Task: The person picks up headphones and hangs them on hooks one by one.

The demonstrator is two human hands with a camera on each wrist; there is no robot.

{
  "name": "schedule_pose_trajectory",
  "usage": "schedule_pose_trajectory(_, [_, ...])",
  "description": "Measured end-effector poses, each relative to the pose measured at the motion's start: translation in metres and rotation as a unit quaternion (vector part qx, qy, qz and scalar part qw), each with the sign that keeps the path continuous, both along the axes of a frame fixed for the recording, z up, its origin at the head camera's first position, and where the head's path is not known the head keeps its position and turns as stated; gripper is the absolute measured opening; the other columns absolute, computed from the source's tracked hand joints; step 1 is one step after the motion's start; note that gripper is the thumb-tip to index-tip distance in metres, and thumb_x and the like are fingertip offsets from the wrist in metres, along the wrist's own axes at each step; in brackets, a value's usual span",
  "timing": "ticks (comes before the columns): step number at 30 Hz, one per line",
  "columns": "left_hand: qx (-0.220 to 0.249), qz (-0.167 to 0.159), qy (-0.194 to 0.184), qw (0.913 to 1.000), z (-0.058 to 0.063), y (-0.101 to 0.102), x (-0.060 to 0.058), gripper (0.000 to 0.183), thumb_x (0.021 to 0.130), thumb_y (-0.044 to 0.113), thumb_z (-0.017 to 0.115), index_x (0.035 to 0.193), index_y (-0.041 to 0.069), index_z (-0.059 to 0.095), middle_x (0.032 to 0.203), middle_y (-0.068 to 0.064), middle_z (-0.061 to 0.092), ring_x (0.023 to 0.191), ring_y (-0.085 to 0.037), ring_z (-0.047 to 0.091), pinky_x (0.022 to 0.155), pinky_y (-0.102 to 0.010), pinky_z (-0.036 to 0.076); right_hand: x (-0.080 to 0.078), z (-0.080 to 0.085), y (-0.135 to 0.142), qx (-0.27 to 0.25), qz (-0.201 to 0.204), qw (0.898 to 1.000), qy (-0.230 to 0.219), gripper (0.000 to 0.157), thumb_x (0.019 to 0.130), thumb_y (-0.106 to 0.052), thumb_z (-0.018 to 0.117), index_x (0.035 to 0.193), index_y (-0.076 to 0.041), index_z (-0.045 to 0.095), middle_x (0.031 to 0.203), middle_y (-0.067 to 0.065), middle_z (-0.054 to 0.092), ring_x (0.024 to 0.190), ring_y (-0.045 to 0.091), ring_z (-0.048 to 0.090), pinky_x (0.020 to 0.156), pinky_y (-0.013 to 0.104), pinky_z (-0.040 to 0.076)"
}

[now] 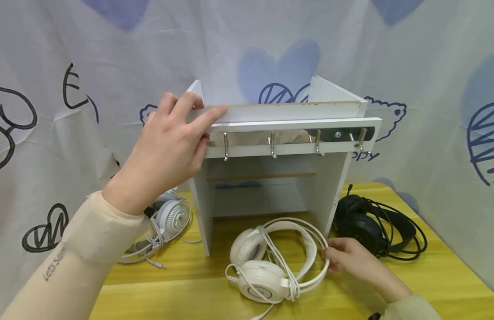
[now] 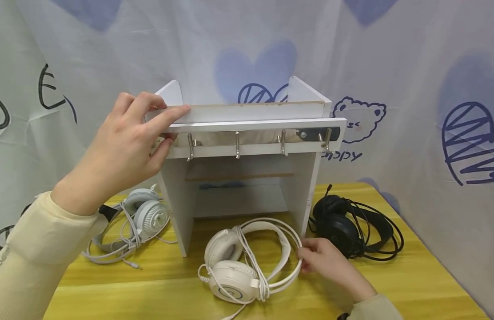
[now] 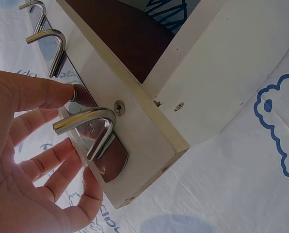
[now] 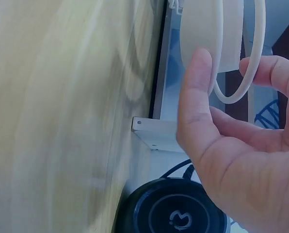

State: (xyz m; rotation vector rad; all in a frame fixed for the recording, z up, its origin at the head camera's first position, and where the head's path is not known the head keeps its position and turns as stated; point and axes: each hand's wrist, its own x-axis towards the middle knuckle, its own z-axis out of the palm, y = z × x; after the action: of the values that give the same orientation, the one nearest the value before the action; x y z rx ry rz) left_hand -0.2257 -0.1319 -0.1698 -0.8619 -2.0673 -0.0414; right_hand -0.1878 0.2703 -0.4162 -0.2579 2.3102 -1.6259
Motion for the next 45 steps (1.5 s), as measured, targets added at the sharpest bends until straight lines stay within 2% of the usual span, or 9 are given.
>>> schedule_pose_trajectory(6, [0.003,-0.004,-0.002,1.0,0.005,0.001,0.002,0.049,0.1,0.006,0.059,0.147,0.017,0.065,0.128,-0.021,0.06,0.104,-0.042,0.05,0.063,-0.053,0.048,0.0,0.007,-0.004,-0.004,-0.049,0.998,-0.039,0.055,0.107,-0.02,0.055,0.145,0.018,0.047,0.099,0.007,0.073,0.082,0.012,0.073,0.071,0.028,0.065])
schedule_pose_trajectory(12, [0.003,-0.001,-0.004,1.0,0.006,0.001,0.004,0.049,0.1,0.007,0.059,0.148,0.018,0.065,0.128,-0.02,0.06,0.104,-0.041,0.049,0.065,-0.052,0.048,-0.002,0.01,-0.007,0.009,-0.076,0.997,-0.032,0.055,0.113,-0.036,0.053,0.138,0.013,0.055,0.093,0.004,0.071,0.079,0.011,0.071,0.068,0.028,0.063])
schedule_pose_trajectory(18, [0.006,-0.004,-0.002,1.0,0.005,0.002,0.003,0.05,0.1,0.006,0.058,0.147,0.018,0.065,0.127,-0.02,0.06,0.104,-0.042,0.049,0.065,-0.052,0.048,-0.002,0.013,-0.007,0.0,-0.071,0.997,-0.014,0.051,0.113,-0.033,0.055,0.133,0.014,0.057,0.094,0.006,0.072,0.084,0.013,0.074,0.075,0.031,0.066])
schedule_pose_trajectory(25, [0.005,-0.003,-0.005,1.0,0.004,0.001,0.002,0.05,0.099,0.005,0.058,0.147,0.018,0.065,0.127,-0.02,0.06,0.104,-0.042,0.05,0.064,-0.052,0.049,-0.001,0.02,-0.007,0.003,-0.06,0.998,-0.006,0.05,0.112,-0.031,0.057,0.134,0.014,0.055,0.096,0.008,0.07,0.086,0.015,0.073,0.076,0.032,0.066])
schedule_pose_trajectory(33, [0.005,-0.002,-0.002,1.0,0.003,0.0,0.002,0.05,0.099,0.004,0.057,0.147,0.018,0.065,0.127,-0.02,0.06,0.104,-0.042,0.05,0.063,-0.052,0.049,-0.003,0.033,-0.008,0.052,-0.076,0.995,0.027,0.05,0.112,-0.03,0.058,0.138,0.013,0.056,0.104,0.012,0.071,0.089,0.018,0.072,0.073,0.034,0.066])
schedule_pose_trajectory(38, [0.004,-0.001,0.0,1.0,0.002,0.0,0.002,0.051,0.098,0.004,0.056,0.146,0.018,0.066,0.127,-0.02,0.06,0.104,-0.042,0.05,0.062,-0.052,0.048,-0.003,0.043,-0.009,0.08,-0.074,0.993,0.051,0.046,0.111,-0.028,0.059,0.137,0.01,0.059,0.098,0.009,0.071,0.085,0.015,0.069,0.071,0.035,0.065])
schedule_pose_trajectory(45, [0.001,0.004,-0.001,1.0,0.0,-0.001,0.001,0.051,0.098,0.004,0.056,0.147,0.018,0.065,0.127,-0.02,0.06,0.104,-0.042,0.05,0.061,-0.051,0.048,-0.003,0.057,-0.013,0.118,-0.059,0.987,0.092,0.034,0.111,-0.027,0.06,0.127,0.003,0.066,0.091,0.006,0.067,0.076,0.013,0.062,0.064,0.031,0.059])
